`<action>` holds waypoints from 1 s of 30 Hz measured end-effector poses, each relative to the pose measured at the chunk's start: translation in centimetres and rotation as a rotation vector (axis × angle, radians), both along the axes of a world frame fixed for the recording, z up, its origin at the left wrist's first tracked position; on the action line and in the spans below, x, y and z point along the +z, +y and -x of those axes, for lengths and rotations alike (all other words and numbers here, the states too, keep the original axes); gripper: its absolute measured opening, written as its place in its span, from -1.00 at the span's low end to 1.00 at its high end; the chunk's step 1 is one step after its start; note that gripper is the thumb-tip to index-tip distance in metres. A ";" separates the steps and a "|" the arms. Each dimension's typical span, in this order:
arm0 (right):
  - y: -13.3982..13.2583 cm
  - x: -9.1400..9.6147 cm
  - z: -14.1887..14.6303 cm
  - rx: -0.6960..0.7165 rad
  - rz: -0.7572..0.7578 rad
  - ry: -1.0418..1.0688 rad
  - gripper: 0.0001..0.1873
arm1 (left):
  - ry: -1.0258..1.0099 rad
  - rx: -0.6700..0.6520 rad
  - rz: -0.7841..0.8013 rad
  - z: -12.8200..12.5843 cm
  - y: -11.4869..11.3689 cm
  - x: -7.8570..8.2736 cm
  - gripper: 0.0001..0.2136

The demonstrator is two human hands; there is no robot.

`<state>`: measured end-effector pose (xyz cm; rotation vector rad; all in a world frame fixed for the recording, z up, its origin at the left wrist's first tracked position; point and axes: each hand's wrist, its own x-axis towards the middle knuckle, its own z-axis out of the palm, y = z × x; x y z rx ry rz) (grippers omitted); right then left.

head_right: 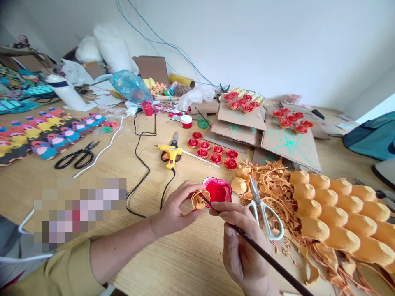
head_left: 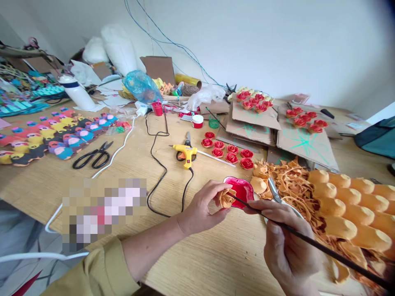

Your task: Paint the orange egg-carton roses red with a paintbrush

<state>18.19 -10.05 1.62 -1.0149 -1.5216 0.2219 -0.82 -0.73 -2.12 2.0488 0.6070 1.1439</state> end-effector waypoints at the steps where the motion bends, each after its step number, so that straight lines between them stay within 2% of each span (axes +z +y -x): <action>1: 0.0 0.0 0.0 0.009 0.002 -0.009 -0.82 | 0.000 -0.002 -0.013 0.0 0.0 0.0 -0.57; 9: 0.0 0.1 -0.1 0.062 0.011 -0.106 -0.77 | 0.026 0.023 -0.050 0.0 0.1 0.0 -0.58; 21: -0.3 0.1 -0.7 0.065 -0.002 -0.086 -0.82 | 0.042 0.042 -0.054 0.0 0.2 -0.2 -0.56; 30: 0.0 0.0 -0.7 0.167 -0.028 -0.183 -0.75 | 0.016 0.029 -0.051 0.0 0.3 -0.5 -0.55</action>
